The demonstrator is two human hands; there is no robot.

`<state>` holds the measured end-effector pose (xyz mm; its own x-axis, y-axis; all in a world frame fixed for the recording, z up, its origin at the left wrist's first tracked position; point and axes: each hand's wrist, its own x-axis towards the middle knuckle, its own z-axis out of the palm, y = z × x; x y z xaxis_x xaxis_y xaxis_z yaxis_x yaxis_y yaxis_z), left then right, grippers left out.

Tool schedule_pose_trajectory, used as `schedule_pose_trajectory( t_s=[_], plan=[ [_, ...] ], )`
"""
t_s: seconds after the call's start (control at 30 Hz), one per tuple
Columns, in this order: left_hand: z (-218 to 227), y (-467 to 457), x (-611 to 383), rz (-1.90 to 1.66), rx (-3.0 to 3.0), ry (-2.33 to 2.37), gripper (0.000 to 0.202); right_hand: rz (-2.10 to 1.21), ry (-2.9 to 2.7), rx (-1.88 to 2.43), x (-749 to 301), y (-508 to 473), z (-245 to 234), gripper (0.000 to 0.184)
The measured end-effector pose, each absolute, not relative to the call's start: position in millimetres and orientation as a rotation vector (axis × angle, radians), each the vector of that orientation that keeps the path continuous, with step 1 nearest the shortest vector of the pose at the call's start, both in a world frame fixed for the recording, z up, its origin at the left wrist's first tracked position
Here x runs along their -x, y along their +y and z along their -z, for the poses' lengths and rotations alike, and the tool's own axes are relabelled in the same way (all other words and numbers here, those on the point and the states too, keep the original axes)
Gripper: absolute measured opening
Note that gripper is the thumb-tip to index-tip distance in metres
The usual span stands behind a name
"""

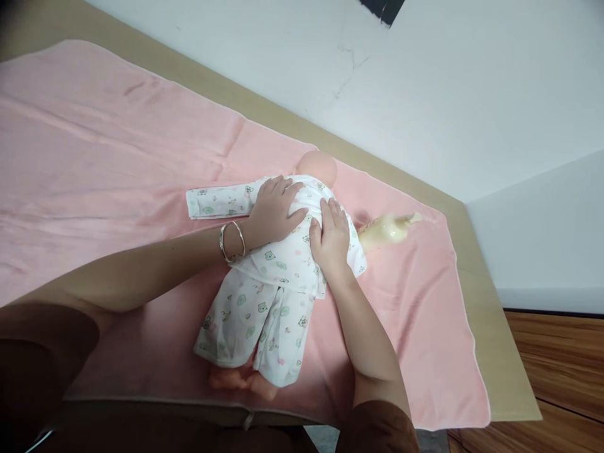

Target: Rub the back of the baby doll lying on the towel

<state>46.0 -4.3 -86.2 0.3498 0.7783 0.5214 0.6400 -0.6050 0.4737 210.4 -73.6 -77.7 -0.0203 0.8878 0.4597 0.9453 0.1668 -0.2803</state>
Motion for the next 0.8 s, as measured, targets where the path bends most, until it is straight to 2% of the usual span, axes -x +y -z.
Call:
schedule_pose_trajectory(
  t_s=[0.8],
  plan=[
    [88.6, -1.5, -47.6, -1.113, -2.384, 1.303, 0.051, 0.091, -1.881, 1.666, -214.0, -68.8, 83.7, 0.051]
  ],
)
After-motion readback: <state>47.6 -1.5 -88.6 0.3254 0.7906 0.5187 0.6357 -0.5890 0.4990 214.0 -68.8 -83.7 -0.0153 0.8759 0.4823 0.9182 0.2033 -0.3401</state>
